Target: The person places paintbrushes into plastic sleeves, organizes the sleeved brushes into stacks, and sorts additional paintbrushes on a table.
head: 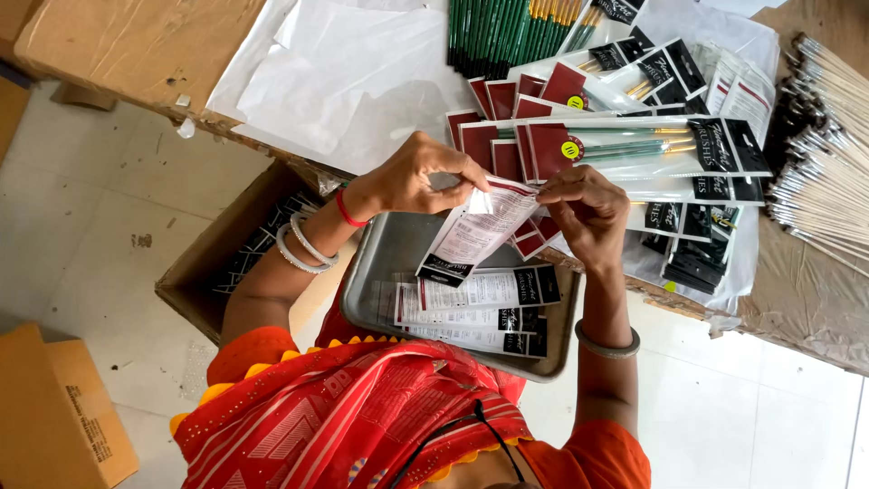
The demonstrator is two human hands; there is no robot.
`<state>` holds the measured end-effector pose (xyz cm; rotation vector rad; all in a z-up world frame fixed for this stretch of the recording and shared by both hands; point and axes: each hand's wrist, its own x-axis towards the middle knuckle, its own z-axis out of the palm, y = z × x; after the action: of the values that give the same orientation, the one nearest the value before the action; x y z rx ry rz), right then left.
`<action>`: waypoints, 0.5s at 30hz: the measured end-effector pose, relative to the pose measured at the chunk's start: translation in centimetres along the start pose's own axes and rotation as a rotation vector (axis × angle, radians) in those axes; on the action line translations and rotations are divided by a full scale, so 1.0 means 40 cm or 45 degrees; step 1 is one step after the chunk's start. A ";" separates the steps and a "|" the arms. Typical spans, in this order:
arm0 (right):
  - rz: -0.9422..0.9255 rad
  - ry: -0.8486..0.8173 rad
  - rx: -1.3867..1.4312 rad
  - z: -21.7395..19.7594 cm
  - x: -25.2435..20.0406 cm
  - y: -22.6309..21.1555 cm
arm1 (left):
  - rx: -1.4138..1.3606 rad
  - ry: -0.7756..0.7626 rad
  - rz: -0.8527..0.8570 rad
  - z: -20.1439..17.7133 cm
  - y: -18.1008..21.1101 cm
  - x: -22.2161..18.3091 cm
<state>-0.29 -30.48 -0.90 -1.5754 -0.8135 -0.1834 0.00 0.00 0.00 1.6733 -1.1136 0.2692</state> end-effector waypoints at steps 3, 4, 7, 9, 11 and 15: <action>0.031 -0.026 -0.100 0.008 0.018 -0.026 | 0.093 -0.057 -0.192 0.002 -0.084 -0.016; 0.033 -0.030 -0.101 0.017 0.022 -0.038 | 0.092 -0.052 -0.193 -0.001 -0.068 -0.006; 0.057 -0.035 -0.221 0.036 0.027 -0.053 | 0.122 0.040 -0.073 -0.009 -0.028 0.020; 0.140 0.035 -0.374 0.040 0.006 -0.040 | 0.024 0.130 -0.081 0.001 -0.007 0.018; 0.163 0.120 -0.149 0.069 0.005 -0.085 | -0.090 0.133 -0.148 0.012 0.027 0.003; 0.233 0.063 0.473 0.130 -0.071 -0.097 | -0.404 0.071 -0.433 0.024 0.182 0.002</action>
<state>-6.42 -26.94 -0.37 -1.2789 -0.6193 0.0593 -5.91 -0.91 4.28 1.5271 -0.7670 -0.0758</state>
